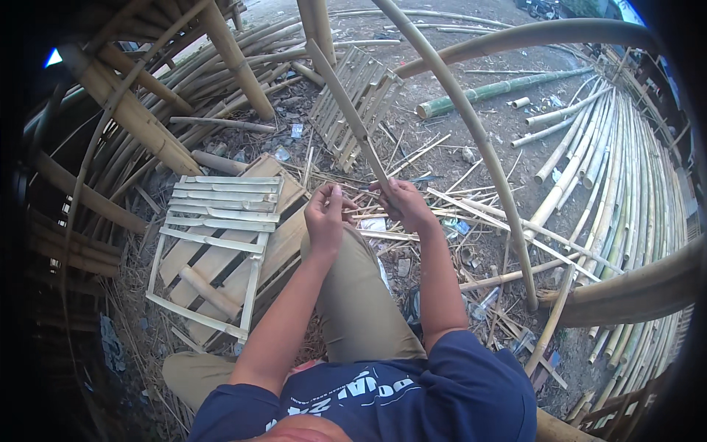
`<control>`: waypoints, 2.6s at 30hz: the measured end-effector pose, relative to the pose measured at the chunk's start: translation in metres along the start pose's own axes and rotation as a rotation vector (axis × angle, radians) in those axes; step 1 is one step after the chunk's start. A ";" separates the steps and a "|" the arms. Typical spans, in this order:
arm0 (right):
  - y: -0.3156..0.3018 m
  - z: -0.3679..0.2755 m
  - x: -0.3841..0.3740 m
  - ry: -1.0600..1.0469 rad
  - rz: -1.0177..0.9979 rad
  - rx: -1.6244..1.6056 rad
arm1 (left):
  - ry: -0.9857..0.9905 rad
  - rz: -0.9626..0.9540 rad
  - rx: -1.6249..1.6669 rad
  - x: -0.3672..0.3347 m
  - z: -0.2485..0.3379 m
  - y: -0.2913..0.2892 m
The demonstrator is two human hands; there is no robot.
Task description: The person aligns bamboo slats onto a wooden frame and hammers the pieces into place using a bamboo mallet.
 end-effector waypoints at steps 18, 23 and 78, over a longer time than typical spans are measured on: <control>0.281 -0.026 -0.026 -0.158 -0.360 0.574 | -0.076 0.008 -0.786 0.070 0.177 -0.340; 0.362 0.035 -0.057 -0.314 -0.445 0.855 | -0.293 0.121 -1.007 0.085 0.195 -0.378; 0.356 0.148 -0.011 -0.409 -0.593 1.219 | -0.463 -0.173 -1.542 0.124 0.096 -0.471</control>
Point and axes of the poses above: each hand's wrist, its own x-axis away from the middle knuckle, its own y-axis out of the palm, z = x × y, the point moved 7 cm from there along -x, towards the middle knuckle, and after that the axes turned 3 degrees about y, right-handed, at the moved point
